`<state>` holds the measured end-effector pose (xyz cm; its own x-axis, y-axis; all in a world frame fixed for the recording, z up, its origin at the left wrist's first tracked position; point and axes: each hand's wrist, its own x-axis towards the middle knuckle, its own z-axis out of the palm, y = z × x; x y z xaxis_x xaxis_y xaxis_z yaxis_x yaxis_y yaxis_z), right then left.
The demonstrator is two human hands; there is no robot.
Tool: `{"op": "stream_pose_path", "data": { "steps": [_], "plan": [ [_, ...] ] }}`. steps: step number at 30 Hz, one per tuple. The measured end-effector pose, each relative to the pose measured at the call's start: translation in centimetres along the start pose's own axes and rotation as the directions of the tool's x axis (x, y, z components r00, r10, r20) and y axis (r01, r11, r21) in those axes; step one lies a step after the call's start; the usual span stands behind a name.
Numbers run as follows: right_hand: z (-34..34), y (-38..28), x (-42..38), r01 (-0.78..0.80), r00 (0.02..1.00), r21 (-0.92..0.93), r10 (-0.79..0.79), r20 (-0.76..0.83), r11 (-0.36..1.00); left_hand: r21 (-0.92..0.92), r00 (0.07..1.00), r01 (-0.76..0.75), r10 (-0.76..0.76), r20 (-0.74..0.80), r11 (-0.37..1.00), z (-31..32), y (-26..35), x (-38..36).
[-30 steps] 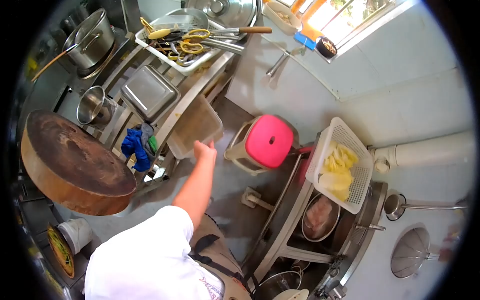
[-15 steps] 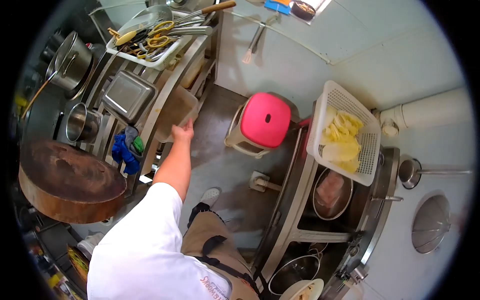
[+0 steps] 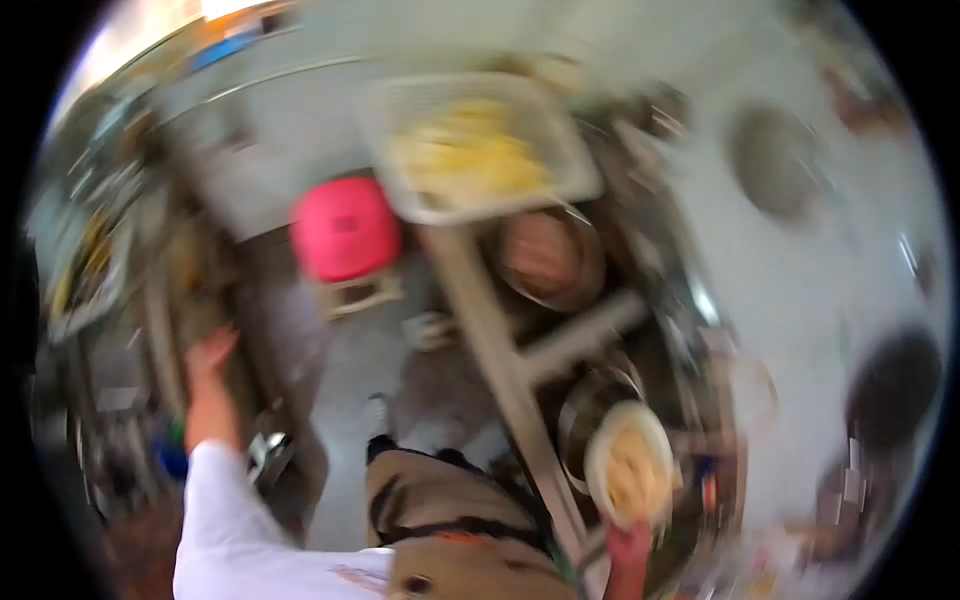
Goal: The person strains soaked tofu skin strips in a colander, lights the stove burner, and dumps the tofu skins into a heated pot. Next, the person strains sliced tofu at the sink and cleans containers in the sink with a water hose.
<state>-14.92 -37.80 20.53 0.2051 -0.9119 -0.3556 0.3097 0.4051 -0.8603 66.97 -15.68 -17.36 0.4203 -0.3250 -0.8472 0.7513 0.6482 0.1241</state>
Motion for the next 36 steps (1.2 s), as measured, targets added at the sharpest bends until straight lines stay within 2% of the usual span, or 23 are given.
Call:
{"op": "stream_pose_path", "data": {
  "steps": [1,2,4,5,6,8,9,10,11,12,13,14,15,18,19,22,25,28,31,32,33,34,36],
  "plan": [
    [-3.5,0.3,0.2,-0.08,0.965,0.174,0.12,-0.233,0.982,0.007,0.988,0.153,-0.153,0.031,0.988,1.2,1.5,-1.2],
    [-2.4,0.5,0.2,-0.006,0.927,0.173,0.07,-0.368,0.985,0.085,0.988,0.154,-0.155,0.002,0.984,2.8,2.2,-0.3],
    [-7.0,1.1,0.9,-0.147,0.772,0.293,0.295,-0.563,0.945,0.165,0.981,-0.061,0.09,-0.172,0.984,3.8,1.0,1.5],
    [-5.6,0.7,1.7,-0.156,0.776,0.325,0.32,-0.544,0.933,0.311,0.943,-0.162,0.24,-0.232,0.936,5.6,-1.9,-0.7],
    [-6.0,0.6,2.3,-0.188,0.801,0.395,0.373,-0.469,0.899,0.49,0.861,-0.321,0.465,-0.204,0.81,5.2,-3.8,0.6],
    [-6.3,0.7,3.8,-0.188,0.817,0.385,0.362,-0.45,0.904,0.686,0.87,-0.442,0.462,0.171,0.578,6.1,-10.2,-1.0],
    [-6.6,0.7,4.2,-0.184,0.821,0.385,0.357,-0.446,0.905,0.671,0.852,-0.52,0.378,0.363,0.529,7.7,-17.6,-7.1],
    [-6.7,0.8,3.7,-0.169,0.798,0.365,0.344,-0.495,0.916,0.696,0.891,-0.453,0.253,0.377,0.557,8.8,-24.2,-14.6],
    [-7.1,0.7,4.1,-0.187,0.798,0.356,0.353,-0.488,0.916,0.688,0.858,-0.379,-0.043,0.511,0.619,7.3,-29.2,-16.6],
    [-7.7,0.6,4.8,-0.213,0.801,0.344,0.365,-0.475,0.914,0.747,0.871,-0.417,-0.008,0.492,0.517,7.1,-37.1,-23.2],
    [-8.5,0.6,5.3,-0.245,0.803,0.335,0.384,-0.456,0.91,0.846,0.863,-0.357,-0.206,0.461,0.396,7.0,-42.9,-28.0],
    [-9.7,0.9,5.9,-0.256,0.816,0.302,0.373,-0.442,0.918,0.844,0.696,-0.297,-0.504,0.512,0.447,5.9,-47.8,-31.9],
    [-10.7,0.9,6.5,-0.281,0.838,0.271,0.373,-0.398,0.921,0.948,0.681,-0.197,-0.661,0.315,0.248,6.6,-52.6,-36.8],
    [-12.2,-1.2,8.1,-0.326,0.882,0.195,0.372,-0.289,0.925,0.981,0.666,-0.184,-0.742,0.075,-0.066,3.3,-63.3,-39.8],
    [-13.5,-1.5,8.8,-0.359,0.888,0.163,0.39,-0.244,0.919,0.995,0.569,-0.095,-0.822,0.025,-0.035,3.7,-65.2,-40.8],
    [-17.3,-2.8,11.4,-0.442,0.886,0.059,0.446,-0.13,0.895,0.991,0.64,0.013,-0.763,0.096,0.135,2.4,-68.8,-41.7],
    [-20.8,-3.2,14.9,-0.461,0.888,-0.115,0.456,-0.064,0.88,0.993,0.753,-0.051,-0.649,0.109,0.107,1.2,-71.9,-42.3],
    [-22.7,-5.1,17.4,-0.413,0.869,-0.214,0.454,0.199,0.885,0.983,0.824,-0.18,-0.542,0.163,0.022,-0.8,-72.9,-40.4],
    [-25.9,-10.4,22.1,-0.407,0.708,-0.447,0.584,0.397,0.797,0.962,0.907,-0.173,-0.347,0.24,0.213,0.0,-75.2,-43.5],
    [-26.3,-13.7,24.8,-0.257,0.77,-0.512,0.494,0.405,0.82,0.976,0.904,-0.17,-0.373,0.21,0.138,0.7,-75.0,-44.4],
    [-27.0,-16.3,27.4,-0.229,0.903,-0.545,0.385,0.191,0.807,0.974,0.892,-0.177,-0.395,0.218,0.139,0.8,-74.7,-44.7],
    [-30.6,-12.7,33.5,0.086,0.981,-0.381,-0.012,0.194,0.921,0.975,0.893,-0.195,-0.391,0.222,0.107,1.1,-74.4,-45.0],
    [-31.9,-14.3,40.5,0.053,0.996,-0.229,-0.068,-0.059,0.972,0.967,0.889,-0.249,-0.382,0.253,0.061,1.5,-74.5,-45.6]
  ]
}}
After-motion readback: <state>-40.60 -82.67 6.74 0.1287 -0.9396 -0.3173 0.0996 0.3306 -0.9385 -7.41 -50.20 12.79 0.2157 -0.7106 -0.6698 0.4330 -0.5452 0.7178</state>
